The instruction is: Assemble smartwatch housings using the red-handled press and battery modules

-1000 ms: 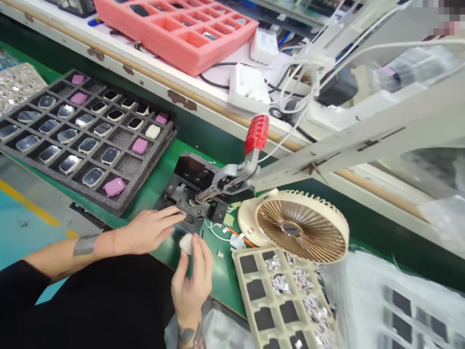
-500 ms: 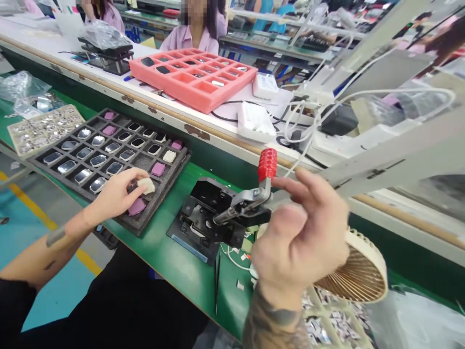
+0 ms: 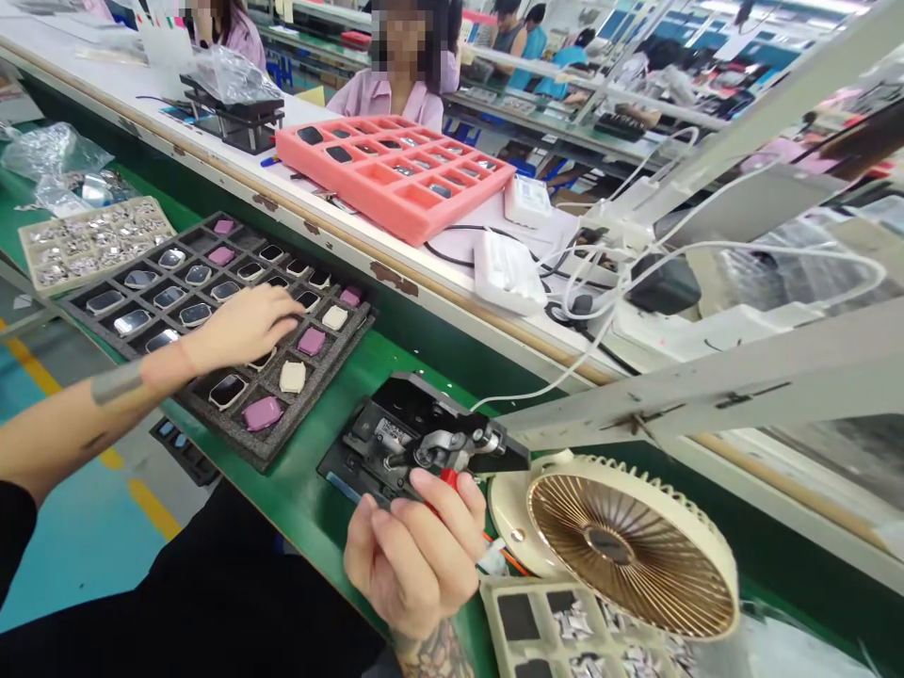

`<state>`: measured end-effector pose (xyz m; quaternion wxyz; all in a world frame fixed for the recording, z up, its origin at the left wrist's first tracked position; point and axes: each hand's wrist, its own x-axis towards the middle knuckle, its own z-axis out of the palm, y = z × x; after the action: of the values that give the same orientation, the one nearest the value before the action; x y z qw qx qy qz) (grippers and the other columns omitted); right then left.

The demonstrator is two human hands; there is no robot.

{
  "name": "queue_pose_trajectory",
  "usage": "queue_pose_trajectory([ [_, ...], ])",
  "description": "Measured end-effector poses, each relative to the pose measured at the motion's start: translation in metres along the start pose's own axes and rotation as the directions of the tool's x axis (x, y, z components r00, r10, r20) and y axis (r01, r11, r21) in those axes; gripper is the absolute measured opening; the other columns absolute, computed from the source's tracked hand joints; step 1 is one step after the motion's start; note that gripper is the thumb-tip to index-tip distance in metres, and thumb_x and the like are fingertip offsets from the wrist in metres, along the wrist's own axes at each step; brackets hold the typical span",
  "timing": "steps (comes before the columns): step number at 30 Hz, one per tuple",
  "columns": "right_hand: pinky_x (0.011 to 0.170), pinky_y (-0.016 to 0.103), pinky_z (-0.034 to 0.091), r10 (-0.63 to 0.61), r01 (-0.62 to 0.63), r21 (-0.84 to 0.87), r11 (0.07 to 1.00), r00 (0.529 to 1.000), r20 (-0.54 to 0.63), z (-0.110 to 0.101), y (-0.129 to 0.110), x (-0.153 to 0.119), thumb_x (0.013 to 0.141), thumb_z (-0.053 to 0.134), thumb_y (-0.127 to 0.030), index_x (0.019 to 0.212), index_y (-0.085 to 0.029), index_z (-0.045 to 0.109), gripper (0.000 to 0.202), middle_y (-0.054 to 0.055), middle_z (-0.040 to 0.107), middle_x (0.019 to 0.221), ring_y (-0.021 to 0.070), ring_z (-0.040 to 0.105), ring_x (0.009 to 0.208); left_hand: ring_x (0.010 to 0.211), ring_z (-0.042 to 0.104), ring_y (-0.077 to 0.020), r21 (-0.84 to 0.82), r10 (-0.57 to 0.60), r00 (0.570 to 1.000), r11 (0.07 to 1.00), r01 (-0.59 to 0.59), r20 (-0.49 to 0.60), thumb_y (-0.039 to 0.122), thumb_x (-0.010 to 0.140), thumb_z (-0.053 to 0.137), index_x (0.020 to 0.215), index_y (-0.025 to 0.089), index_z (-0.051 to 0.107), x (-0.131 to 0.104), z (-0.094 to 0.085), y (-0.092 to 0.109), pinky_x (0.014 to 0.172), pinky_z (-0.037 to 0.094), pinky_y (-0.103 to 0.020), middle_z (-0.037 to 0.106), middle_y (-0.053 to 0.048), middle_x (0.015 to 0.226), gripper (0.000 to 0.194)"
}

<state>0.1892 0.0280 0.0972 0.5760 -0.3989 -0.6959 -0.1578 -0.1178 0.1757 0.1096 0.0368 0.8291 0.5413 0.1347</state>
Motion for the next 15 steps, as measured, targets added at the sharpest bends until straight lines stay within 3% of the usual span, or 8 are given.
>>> queue_pose_trajectory([
  [2, 0.099, 0.061, 0.066, -0.123, 0.119, -0.066, 0.991, 0.991, -0.058, 0.009, 0.005, -0.013, 0.087, 0.083, -0.021, 0.121, -0.033, 0.069, 0.039, 0.000, 0.060, 0.094, 0.0272, 0.075, 0.092, 0.133, 0.065, -0.0340, 0.036, -0.041, 0.998, 0.999, 0.040, 0.047, 0.031, 0.115, 0.051, 0.137, 0.019, 0.079, 0.044, -0.004, -0.012, 0.116, 0.048, -0.048, 0.075, -0.016, 0.136, 0.038],
  [5, 0.078, 0.062, 0.069, -0.172, 0.119, -0.200, 0.973, 0.946, -0.274, 0.006, 0.008, -0.024, 0.090, 0.084, -0.043, 0.140, -0.034, 0.068, 0.053, 0.008, 0.063, 0.106, 0.0325, 0.074, 0.090, 0.137, 0.066, -0.0381, 0.079, -0.155, 0.986, 0.985, 0.151, 0.058, 0.033, 0.113, 0.055, 0.135, 0.011, 0.079, 0.109, 0.003, -0.019, 0.117, 0.048, -0.050, 0.073, -0.023, 0.140, 0.039],
  [7, 0.068, 0.058, 0.068, -0.067, -0.010, -0.210, 0.978, 0.931, -0.358, -0.009, 0.005, -0.037, 0.091, 0.084, -0.043, 0.143, -0.032, 0.070, 0.056, 0.011, 0.065, 0.109, 0.0316, 0.072, 0.084, 0.135, 0.068, -0.0400, 0.109, -0.249, 0.966, 0.965, 0.241, 0.073, 0.037, 0.109, 0.066, 0.132, 0.008, 0.078, 0.143, 0.012, -0.017, 0.115, 0.052, -0.051, 0.074, -0.025, 0.138, 0.039],
  [8, 0.067, 0.055, 0.067, 0.056, -0.122, -0.179, 0.976, 0.941, -0.335, -0.020, 0.002, -0.047, 0.093, 0.083, -0.036, 0.142, -0.029, 0.071, 0.051, 0.011, 0.068, 0.108, 0.0304, 0.072, 0.082, 0.133, 0.070, -0.0391, 0.122, -0.289, 0.954, 0.953, 0.278, 0.083, 0.039, 0.107, 0.072, 0.131, 0.008, 0.078, 0.156, 0.016, -0.015, 0.114, 0.053, -0.053, 0.075, -0.024, 0.138, 0.040],
  [10, 0.068, 0.048, 0.065, 0.330, -0.354, -0.143, 0.924, 0.929, -0.168, -0.044, -0.003, -0.074, 0.098, 0.077, -0.023, 0.135, -0.022, 0.073, 0.037, 0.010, 0.073, 0.101, 0.0278, 0.073, 0.079, 0.130, 0.071, -0.0351, 0.140, -0.341, 0.934, 0.935, 0.325, 0.105, 0.044, 0.105, 0.078, 0.131, 0.012, 0.076, 0.175, 0.021, -0.010, 0.115, 0.055, -0.056, 0.075, -0.018, 0.138, 0.042],
  [11, 0.069, 0.043, 0.063, 0.402, -0.406, -0.183, 0.895, 0.914, -0.062, -0.056, -0.005, -0.090, 0.102, 0.074, -0.023, 0.130, -0.020, 0.073, 0.028, 0.009, 0.074, 0.098, 0.0262, 0.073, 0.077, 0.130, 0.071, -0.0333, 0.143, -0.354, 0.929, 0.931, 0.337, 0.113, 0.047, 0.105, 0.078, 0.132, 0.015, 0.075, 0.181, 0.022, -0.008, 0.116, 0.055, -0.057, 0.075, -0.016, 0.139, 0.042],
  [13, 0.071, 0.039, 0.060, 0.442, -0.365, -0.333, 0.869, 0.877, 0.190, -0.074, -0.004, -0.124, 0.110, 0.067, -0.036, 0.125, -0.020, 0.073, 0.023, 0.009, 0.076, 0.098, 0.0254, 0.074, 0.080, 0.132, 0.070, -0.0321, 0.136, -0.363, 0.924, 0.928, 0.346, 0.122, 0.050, 0.107, 0.076, 0.132, 0.017, 0.075, 0.188, 0.022, -0.004, 0.118, 0.055, -0.058, 0.074, -0.014, 0.142, 0.042],
  [15, 0.074, 0.040, 0.061, 0.432, -0.222, -0.475, 0.851, 0.811, 0.395, -0.084, -0.002, -0.154, 0.114, 0.057, -0.053, 0.129, -0.020, 0.072, 0.039, 0.011, 0.076, 0.105, 0.0283, 0.076, 0.087, 0.134, 0.070, -0.0326, 0.113, -0.361, 0.923, 0.931, 0.348, 0.133, 0.053, 0.108, 0.075, 0.132, 0.016, 0.075, 0.189, 0.020, -0.004, 0.120, 0.053, -0.059, 0.074, -0.014, 0.143, 0.044],
])
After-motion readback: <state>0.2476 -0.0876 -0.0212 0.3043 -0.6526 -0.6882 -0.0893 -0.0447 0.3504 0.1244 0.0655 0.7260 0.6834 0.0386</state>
